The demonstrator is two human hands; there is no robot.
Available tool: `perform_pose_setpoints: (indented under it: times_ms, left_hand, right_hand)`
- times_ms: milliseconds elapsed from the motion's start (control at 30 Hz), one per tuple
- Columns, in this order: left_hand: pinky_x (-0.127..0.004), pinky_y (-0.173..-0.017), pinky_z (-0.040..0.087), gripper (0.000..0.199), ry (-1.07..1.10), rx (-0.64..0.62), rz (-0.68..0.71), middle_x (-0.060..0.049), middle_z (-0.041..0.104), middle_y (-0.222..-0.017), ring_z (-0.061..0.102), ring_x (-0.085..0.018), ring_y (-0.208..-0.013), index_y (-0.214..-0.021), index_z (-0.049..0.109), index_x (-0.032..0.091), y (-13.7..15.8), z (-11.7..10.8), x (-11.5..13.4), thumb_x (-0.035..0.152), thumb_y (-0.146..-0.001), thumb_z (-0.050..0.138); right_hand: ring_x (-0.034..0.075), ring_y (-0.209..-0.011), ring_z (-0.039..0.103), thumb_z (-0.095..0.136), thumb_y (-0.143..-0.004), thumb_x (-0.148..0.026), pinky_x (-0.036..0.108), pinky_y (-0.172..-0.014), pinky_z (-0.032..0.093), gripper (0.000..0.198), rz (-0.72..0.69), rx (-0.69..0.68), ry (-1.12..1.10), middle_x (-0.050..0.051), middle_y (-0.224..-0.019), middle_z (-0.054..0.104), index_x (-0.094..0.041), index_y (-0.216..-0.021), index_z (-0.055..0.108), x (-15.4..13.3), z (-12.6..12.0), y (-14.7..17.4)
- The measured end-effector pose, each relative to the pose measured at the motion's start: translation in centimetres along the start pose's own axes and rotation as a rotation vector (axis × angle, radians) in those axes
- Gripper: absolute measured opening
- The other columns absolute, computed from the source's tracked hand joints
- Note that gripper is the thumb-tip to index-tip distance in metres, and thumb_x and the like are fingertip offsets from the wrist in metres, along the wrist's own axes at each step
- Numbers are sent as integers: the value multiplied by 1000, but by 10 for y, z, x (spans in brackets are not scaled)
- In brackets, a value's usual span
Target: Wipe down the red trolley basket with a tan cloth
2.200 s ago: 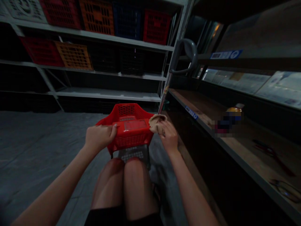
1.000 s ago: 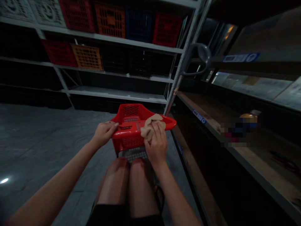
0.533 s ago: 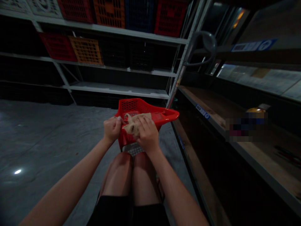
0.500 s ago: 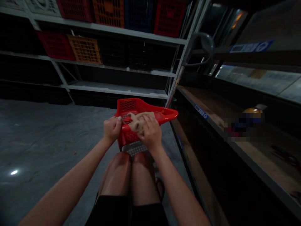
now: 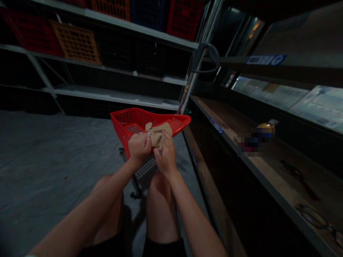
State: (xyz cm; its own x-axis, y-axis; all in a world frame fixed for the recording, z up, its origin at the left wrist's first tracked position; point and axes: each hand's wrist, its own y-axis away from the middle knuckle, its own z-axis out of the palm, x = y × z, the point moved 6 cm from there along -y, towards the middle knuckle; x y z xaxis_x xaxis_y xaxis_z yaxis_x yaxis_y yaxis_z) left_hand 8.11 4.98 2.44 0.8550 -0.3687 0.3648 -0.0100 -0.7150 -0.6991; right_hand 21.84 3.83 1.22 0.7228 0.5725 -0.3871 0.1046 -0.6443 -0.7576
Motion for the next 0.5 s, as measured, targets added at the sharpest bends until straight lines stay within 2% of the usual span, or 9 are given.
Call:
perform_pose_setpoints:
  times_ms: [100,167,200,267,333,433,500]
  left_hand:
    - [-36,-89,47,55,167,-78,189,-12,75,-94,67,-23,-93,-97,74,16,-2,4,2,34,-107,23]
    - [-35,-100,46,56,292,-111,276,-11,74,-109,65,-21,-108,-108,72,17,-6,6,-16,35,-108,19]
    - [-35,-104,45,56,321,-115,261,-11,73,-116,63,-21,-114,-114,71,17,-11,9,-32,36,-108,18]
    - [-36,-107,44,57,289,-145,154,-12,71,-121,61,-21,-118,-120,68,16,-21,23,-74,37,-108,16]
    - [-38,-105,44,57,193,-264,121,-13,72,-119,62,-23,-115,-121,67,15,-30,47,-107,39,-108,17]
    - [-39,-101,43,53,69,-424,267,-16,71,-120,62,-28,-113,-124,64,13,-34,83,-120,49,-106,29]
    - [-41,-97,43,54,5,-416,288,-17,70,-117,61,-31,-111,-122,63,13,-34,98,-115,55,-104,35]
  right_hand:
    - [27,-136,57,44,-95,-31,48,-118,44,44,-26,-22,5,15,-134,68,-16,-130,66,-3,-2,4]
    - [28,-136,58,44,-95,-37,48,-118,44,46,2,-48,15,15,-135,68,-16,-129,67,17,-7,-5]
    - [28,-136,58,45,-94,-39,48,-118,44,47,28,-61,16,15,-137,67,-16,-128,67,31,-10,-11]
    - [28,-135,59,45,-94,-40,48,-117,44,47,96,-66,-4,14,-138,67,-17,-127,69,62,-15,-25]
    - [29,-128,63,44,-94,-41,46,-113,48,46,171,-28,-50,13,-134,70,-17,-122,71,89,-22,-36]
    - [29,-116,68,44,-95,-41,46,-106,52,44,291,44,-79,13,-123,74,-16,-117,73,113,-32,-42]
    - [30,-113,69,44,-96,-40,48,-104,52,43,348,83,-9,14,-119,75,-15,-117,72,112,-36,-37]
